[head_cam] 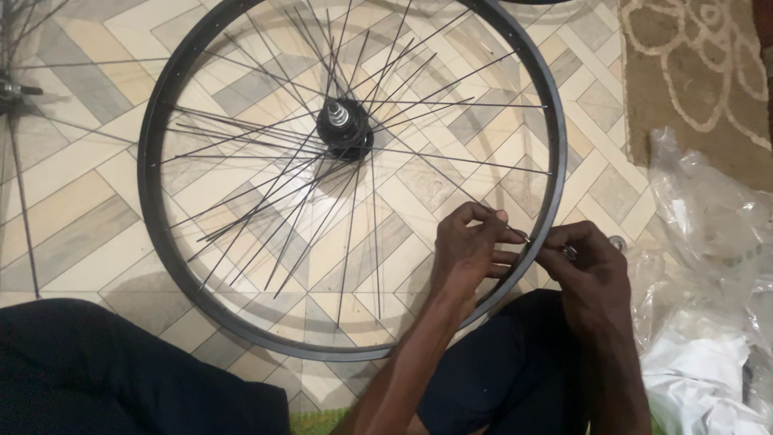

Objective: The person inserts bicycle spokes into the hub and threads them through the rim, then secures each spoke with a nipple. The person works methodically around the wheel, adding spokes one by one.

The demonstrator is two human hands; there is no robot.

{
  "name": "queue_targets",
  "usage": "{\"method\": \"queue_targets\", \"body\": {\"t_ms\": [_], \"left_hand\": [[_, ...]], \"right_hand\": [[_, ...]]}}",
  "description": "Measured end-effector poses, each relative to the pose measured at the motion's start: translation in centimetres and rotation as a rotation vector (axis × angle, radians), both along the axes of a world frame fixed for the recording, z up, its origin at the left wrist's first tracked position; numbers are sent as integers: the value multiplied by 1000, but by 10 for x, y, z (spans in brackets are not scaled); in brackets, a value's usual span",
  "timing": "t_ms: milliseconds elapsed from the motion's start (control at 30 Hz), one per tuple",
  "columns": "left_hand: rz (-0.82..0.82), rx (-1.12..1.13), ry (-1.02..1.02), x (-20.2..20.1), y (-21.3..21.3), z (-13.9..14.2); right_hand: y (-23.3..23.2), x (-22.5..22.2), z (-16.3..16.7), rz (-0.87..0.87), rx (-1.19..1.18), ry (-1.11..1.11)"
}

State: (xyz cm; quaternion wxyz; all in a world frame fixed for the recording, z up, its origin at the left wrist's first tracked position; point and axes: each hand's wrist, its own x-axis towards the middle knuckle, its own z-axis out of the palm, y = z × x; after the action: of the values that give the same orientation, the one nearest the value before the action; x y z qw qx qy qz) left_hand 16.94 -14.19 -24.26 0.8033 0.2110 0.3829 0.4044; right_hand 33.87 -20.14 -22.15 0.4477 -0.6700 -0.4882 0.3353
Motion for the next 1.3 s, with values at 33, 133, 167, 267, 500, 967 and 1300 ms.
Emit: {"method": "queue_targets", "body": {"t_ms": [33, 133, 167, 267, 500, 967, 1300], "left_hand": [[-2, -3, -19, 0, 0, -1], [-5, -21, -52, -1, 0, -4], [-5, -26, -56, -1, 0, -4], [1, -21, -73, -1, 0, -6], [-2, 14, -106, -7, -1, -6], [-267, 832, 774, -11, 26, 0], [-176, 800, 571, -11, 11, -2]], "right_hand": [[1, 3, -2, 17, 3, 31], [2, 10, -7, 60, 3, 65], [3, 11, -8, 72, 4, 62], [5, 9, -8, 108, 47, 119], [11, 2, -1, 53, -125, -37], [15, 0, 8, -5, -178, -99], [10, -6, 13, 38, -125, -13]]}}
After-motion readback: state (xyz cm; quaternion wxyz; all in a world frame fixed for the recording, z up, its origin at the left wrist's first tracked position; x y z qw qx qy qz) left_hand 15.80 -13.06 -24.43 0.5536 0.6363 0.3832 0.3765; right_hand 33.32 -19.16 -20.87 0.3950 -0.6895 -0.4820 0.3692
